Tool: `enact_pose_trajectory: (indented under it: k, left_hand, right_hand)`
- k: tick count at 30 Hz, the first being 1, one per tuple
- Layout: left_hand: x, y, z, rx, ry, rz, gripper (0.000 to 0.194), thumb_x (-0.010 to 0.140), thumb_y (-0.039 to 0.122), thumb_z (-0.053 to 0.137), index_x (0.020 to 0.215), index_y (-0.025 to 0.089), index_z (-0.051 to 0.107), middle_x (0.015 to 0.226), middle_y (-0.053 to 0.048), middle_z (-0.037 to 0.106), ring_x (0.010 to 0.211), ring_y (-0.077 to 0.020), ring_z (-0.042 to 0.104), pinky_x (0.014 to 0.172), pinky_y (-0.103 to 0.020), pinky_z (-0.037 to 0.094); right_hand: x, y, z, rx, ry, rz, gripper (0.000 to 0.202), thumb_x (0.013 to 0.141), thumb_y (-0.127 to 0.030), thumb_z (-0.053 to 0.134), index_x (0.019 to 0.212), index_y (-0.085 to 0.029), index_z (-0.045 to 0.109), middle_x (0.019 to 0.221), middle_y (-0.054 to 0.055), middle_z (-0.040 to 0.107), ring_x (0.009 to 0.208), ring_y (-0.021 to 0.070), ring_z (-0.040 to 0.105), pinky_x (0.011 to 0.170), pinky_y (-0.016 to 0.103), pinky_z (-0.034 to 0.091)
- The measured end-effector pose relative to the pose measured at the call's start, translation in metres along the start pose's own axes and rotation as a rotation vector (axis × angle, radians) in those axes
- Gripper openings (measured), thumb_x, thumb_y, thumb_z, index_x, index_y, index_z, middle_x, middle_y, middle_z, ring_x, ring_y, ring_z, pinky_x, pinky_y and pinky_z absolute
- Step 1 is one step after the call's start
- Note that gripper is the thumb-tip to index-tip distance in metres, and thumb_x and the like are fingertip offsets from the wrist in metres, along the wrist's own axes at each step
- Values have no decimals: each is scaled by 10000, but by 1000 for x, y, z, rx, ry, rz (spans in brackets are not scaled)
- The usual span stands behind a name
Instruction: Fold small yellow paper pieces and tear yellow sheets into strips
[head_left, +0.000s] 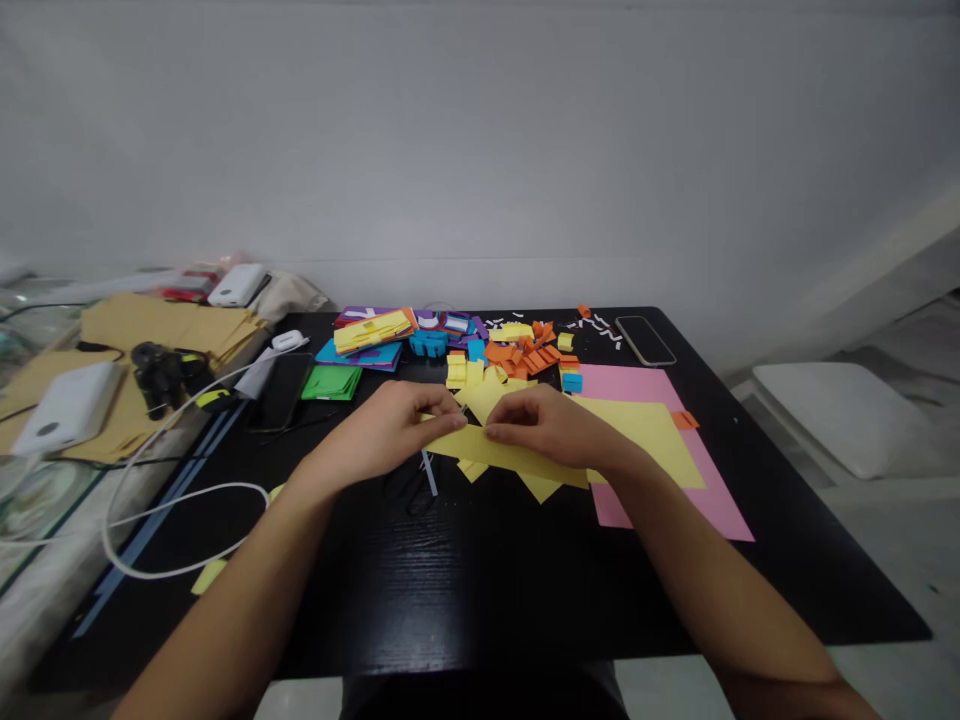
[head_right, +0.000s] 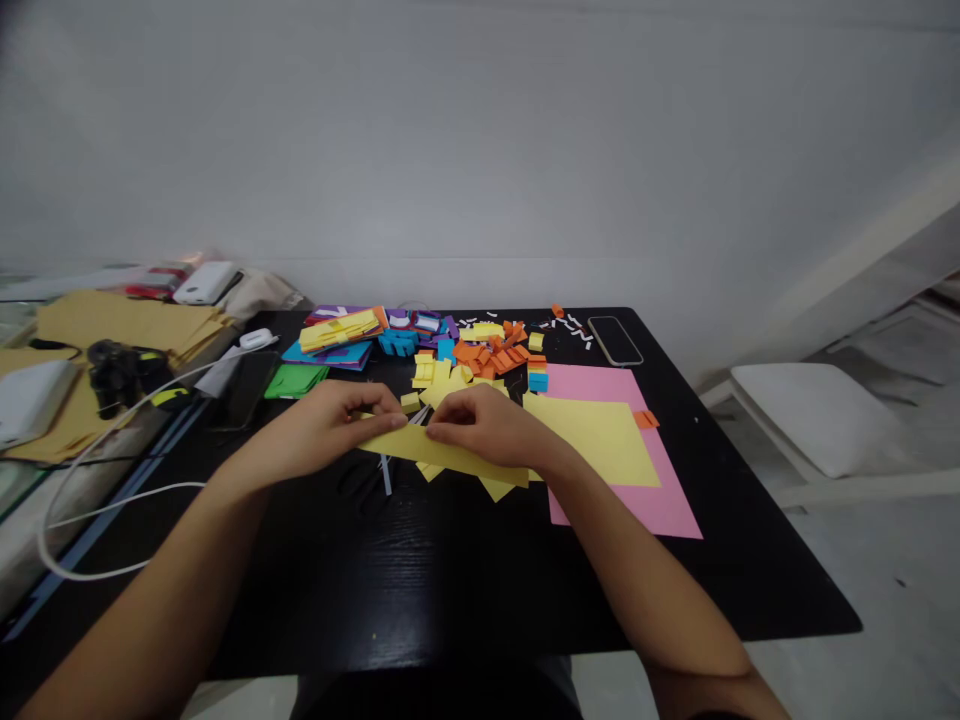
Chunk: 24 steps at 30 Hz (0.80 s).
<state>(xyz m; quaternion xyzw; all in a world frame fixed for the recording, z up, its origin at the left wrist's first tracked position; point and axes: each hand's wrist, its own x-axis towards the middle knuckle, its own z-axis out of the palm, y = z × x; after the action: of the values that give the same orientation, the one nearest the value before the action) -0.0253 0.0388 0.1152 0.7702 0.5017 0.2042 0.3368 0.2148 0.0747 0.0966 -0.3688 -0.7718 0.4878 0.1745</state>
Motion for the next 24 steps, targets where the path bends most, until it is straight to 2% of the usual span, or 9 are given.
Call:
enact_pose_trajectory:
  k: [5,7,9,11,13,18,20,24]
  left_hand:
    - [-28,-18,37,-98,-29,-110,294,950,441,619,883,182,740,816,-18,709,763,-178,622,681,-265,435]
    - [-45,-26,56,-137,-18,-125,278,960,422,606,910,183,739,832,-18,710,767,-176,631,686,-262,449]
    - [-61,-33,73,-136,7,-139,265,978,404,583,946,188,734,789,0,683,729,-164,622,660,-252,443]
    - [-75,-40,88,-114,21,-151,250,996,383,568,971,195,731,747,16,665,698,-155,624,653,-248,445]
    - [-85,-46,100,-106,46,-124,238,1017,350,546,986,195,724,812,-1,703,754,-161,665,699,-255,482]
    - [-98,-55,118,44,146,-47,221,1046,283,513,1027,195,715,960,-42,723,878,-174,699,815,-289,542]
    - [-100,-56,122,149,166,-4,231,1054,265,498,1051,190,717,982,-58,707,898,-185,693,827,-309,554]
    - [-103,-55,129,395,265,128,221,1031,198,527,1094,180,738,1057,-103,723,975,-248,680,854,-407,554]
  right_hand:
    - [-29,35,21,73,-116,129,272,902,-399,698,931,-140,778,850,57,762,751,162,654,657,268,465]
    - [-43,48,37,85,-102,174,260,905,-387,696,924,-138,771,834,57,758,758,173,672,659,275,483]
    - [-56,57,54,52,-34,175,206,924,-338,682,953,-149,758,843,50,754,766,177,686,687,291,512]
    - [-66,65,69,-18,46,115,131,935,-251,673,1005,-168,745,931,58,761,844,186,707,769,322,547]
    - [-73,71,82,-122,111,-16,119,956,-188,646,1031,-179,738,1025,81,747,926,197,707,842,354,562]
    - [-81,84,97,-423,234,-309,163,1013,-159,576,1025,-179,737,1079,109,717,1018,240,662,914,432,560]
    - [-84,86,99,-507,244,-370,159,1001,-125,584,1019,-175,733,1078,104,724,1043,252,648,935,456,548]
    - [-88,82,100,-592,196,-445,227,989,-31,527,1065,-132,716,1044,109,722,1030,242,638,925,425,561]
